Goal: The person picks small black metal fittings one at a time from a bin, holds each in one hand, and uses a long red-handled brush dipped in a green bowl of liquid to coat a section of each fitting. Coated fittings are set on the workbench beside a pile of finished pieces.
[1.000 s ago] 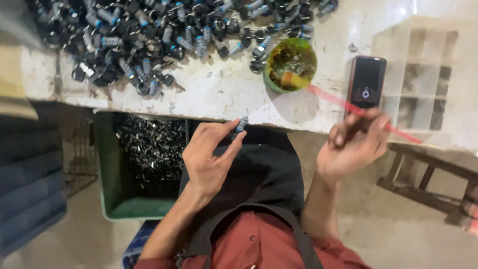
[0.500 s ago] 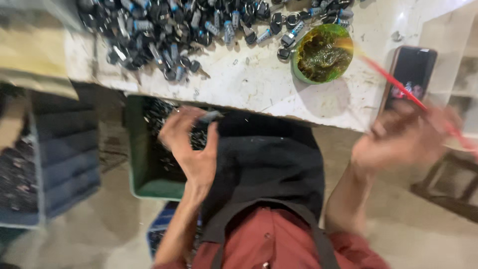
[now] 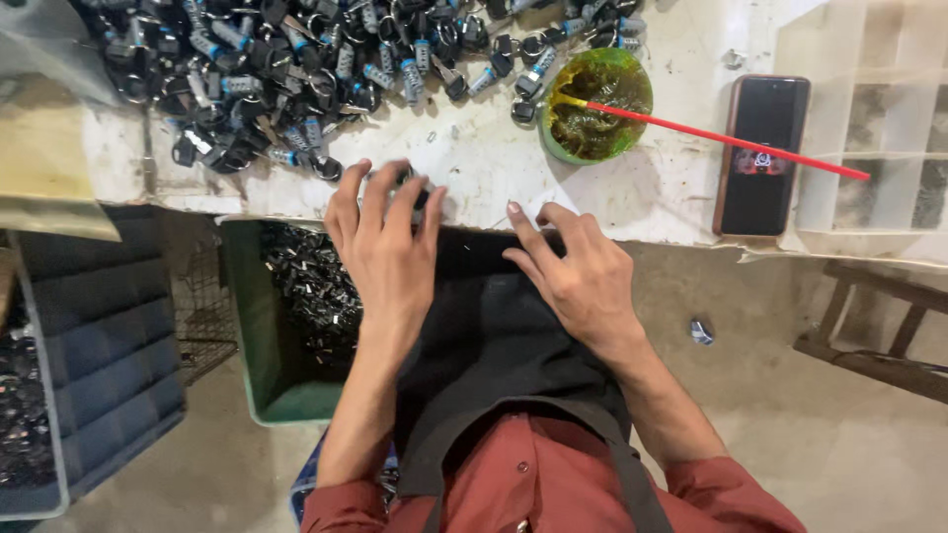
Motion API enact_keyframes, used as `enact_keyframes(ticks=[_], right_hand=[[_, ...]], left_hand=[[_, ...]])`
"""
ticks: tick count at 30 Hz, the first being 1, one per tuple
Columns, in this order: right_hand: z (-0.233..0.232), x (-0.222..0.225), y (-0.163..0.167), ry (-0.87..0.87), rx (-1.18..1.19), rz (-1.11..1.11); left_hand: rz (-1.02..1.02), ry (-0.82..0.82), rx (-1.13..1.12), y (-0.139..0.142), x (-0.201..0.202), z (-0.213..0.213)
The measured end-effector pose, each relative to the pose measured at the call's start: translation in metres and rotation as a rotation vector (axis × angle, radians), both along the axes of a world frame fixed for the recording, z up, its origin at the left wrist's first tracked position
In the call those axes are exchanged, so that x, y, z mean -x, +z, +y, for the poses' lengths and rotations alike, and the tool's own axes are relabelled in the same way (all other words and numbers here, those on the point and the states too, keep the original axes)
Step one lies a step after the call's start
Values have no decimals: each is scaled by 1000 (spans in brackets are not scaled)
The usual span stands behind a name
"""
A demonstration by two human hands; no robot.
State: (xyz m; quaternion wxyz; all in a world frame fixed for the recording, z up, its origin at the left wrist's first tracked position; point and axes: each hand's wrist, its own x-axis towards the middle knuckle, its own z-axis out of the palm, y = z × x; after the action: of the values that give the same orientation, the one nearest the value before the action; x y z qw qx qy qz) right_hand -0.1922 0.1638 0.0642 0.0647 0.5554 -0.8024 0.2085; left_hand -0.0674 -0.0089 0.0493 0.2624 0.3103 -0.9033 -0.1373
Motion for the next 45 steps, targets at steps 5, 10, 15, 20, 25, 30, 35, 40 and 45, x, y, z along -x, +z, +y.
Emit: enact_keyframes(ticks=[5, 10, 15, 20, 25, 30, 35, 40, 45], right_hand=[[0, 3, 0, 31, 75, -22], [1, -11, -4, -51, 462, -546], [6, -15, 3, -205, 362, -711], [-7, -8, 7, -60, 63, -231], [-8, -4, 7, -60, 124, -226], [-9, 3, -3, -181, 253, -414], [-23, 11, -3, -168, 220, -452], [-31, 11, 2, -156, 144, -456], [-32, 12, -4, -143, 68, -285]], left_hand=[[62, 150, -41, 8, -15, -2], [-69, 6, -124, 11, -7, -10], [54, -101, -178, 12, 0, -15], [135, -102, -411, 19, 0, -15], [389, -48, -380, 31, -14, 13], [525, -8, -734, 28, -22, 37], [468, -56, -695, 25, -25, 46], [500, -121, -636, 26, -26, 45], [510, -138, -668, 28, -26, 44]])
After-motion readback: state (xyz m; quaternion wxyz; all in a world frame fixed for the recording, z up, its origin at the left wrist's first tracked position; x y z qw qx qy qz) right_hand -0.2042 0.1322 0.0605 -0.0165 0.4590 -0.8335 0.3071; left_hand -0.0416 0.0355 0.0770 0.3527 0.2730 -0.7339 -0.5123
